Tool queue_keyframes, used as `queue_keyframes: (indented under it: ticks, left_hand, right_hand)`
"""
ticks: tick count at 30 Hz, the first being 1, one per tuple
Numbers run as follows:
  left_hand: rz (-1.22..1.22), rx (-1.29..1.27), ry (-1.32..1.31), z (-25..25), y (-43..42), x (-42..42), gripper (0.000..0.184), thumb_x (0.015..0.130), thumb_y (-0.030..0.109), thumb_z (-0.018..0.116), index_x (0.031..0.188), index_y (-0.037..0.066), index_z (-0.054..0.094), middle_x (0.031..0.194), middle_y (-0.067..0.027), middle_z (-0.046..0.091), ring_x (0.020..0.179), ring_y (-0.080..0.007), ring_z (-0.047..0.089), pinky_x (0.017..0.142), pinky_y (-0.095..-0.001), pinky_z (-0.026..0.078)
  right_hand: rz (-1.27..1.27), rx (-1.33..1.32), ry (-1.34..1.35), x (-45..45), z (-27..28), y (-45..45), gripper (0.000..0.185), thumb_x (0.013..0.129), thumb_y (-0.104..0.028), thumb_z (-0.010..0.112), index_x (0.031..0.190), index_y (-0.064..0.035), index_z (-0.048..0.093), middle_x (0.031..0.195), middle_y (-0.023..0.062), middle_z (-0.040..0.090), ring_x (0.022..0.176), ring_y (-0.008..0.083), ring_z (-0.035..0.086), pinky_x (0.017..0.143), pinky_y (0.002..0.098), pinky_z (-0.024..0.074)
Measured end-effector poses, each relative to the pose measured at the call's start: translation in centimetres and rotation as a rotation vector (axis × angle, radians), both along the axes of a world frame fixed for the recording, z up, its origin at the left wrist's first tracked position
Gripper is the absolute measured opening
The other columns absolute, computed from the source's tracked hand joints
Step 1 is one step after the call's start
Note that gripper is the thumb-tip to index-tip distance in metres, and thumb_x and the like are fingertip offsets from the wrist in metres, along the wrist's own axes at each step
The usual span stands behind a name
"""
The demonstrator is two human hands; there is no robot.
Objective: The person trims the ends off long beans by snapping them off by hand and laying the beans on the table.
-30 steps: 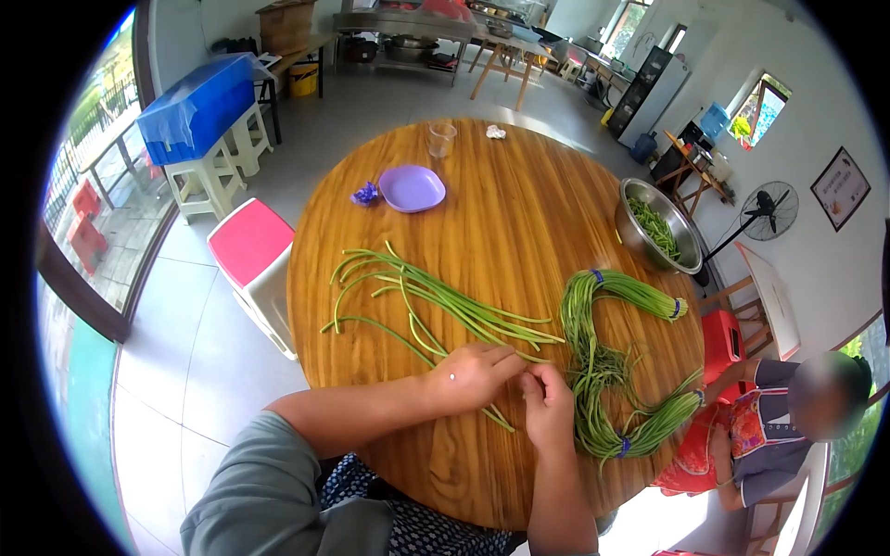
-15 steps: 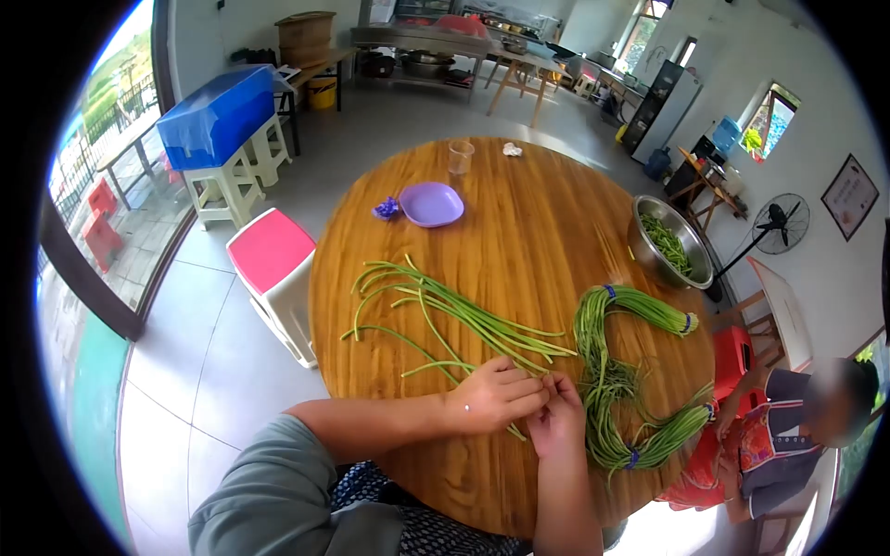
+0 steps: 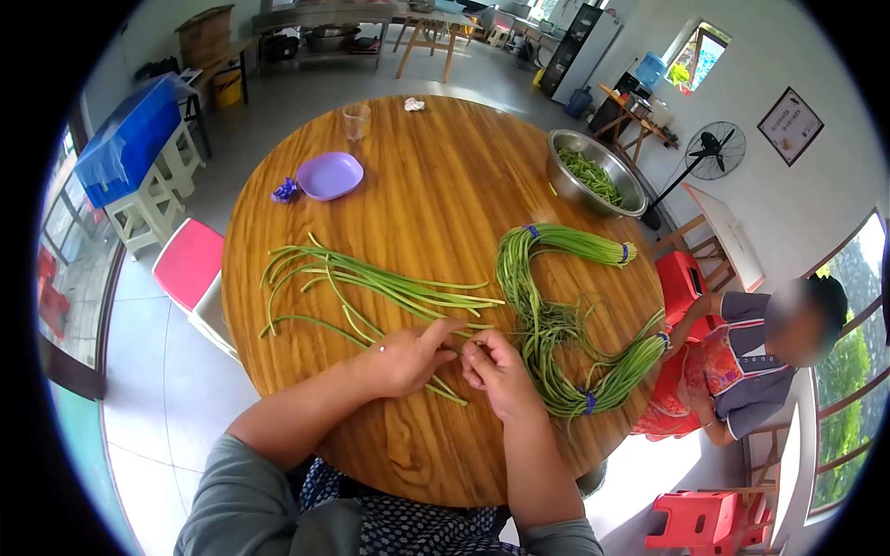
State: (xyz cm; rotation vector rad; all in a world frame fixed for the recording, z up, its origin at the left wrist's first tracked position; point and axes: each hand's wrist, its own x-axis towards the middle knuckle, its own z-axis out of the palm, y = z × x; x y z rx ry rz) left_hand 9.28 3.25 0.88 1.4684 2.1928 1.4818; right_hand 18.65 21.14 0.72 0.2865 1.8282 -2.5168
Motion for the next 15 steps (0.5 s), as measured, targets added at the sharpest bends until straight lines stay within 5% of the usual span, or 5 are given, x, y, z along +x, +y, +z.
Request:
queue_keyframes:
  ticks: [5,7,8,12,15]
  left_hand:
    - [0.091,-0.161,0.271,0.3,-1.5,-1.4,0.016,0.084,0.007,0.063,0.100,0.003,0.062,0.087,-0.0161,0.065,0.079,-0.0376,0.065,0.070,-0.0430,0.053]
    - [0.033,-0.156,0.341,0.1,-1.6,-1.8,0.016,0.082,0.008,0.061,0.097,0.004,0.062,0.086,-0.0150,0.063,0.080,-0.0358,0.065,0.070,-0.0416,0.053]
    - [-0.036,-0.147,0.415,0.0,-1.6,-1.8,0.015,0.079,0.009,0.059,0.094,0.005,0.061,0.084,-0.0140,0.062,0.080,-0.0339,0.065,0.070,-0.0402,0.053]
    - [-0.043,-0.172,0.551,-0.2,-1.1,-1.2,0.015,0.078,0.011,0.057,0.091,0.006,0.060,0.083,-0.0122,0.061,0.080,-0.0308,0.065,0.071,-0.0381,0.053]
    - [-0.016,-0.157,0.592,-0.1,-1.0,-1.0,0.014,0.078,0.012,0.056,0.091,0.006,0.059,0.083,-0.0112,0.061,0.081,-0.0298,0.065,0.071,-0.0376,0.053]
  right_hand:
    - [-0.086,0.195,-0.007,0.2,1.1,1.6,0.007,0.098,-0.011,0.060,0.098,-0.0049,0.059,0.078,0.0020,0.055,0.065,0.0102,0.046,0.059,0.0231,0.0381]
    - [-0.064,0.842,0.268,0.0,1.5,1.5,0.008,0.096,-0.012,0.063,0.096,-0.0034,0.062,0.079,0.0028,0.056,0.070,0.0105,0.049,0.063,0.0237,0.0412]
    - [-0.006,0.894,0.164,0.3,1.9,1.4,0.011,0.093,-0.011,0.065,0.098,-0.0012,0.062,0.089,0.0056,0.062,0.085,0.0159,0.059,0.076,0.0281,0.0475]
    - [0.014,1.219,0.321,0.7,1.5,-0.2,0.012,0.085,-0.008,0.067,0.095,-0.0019,0.063,0.095,0.0162,0.063,0.091,0.0367,0.060,0.077,0.0431,0.0495]
    - [0.034,1.275,0.324,0.9,1.6,-0.8,0.013,0.086,-0.007,0.066,0.097,-0.0015,0.061,0.095,0.0159,0.063,0.091,0.0366,0.061,0.076,0.0434,0.0500]
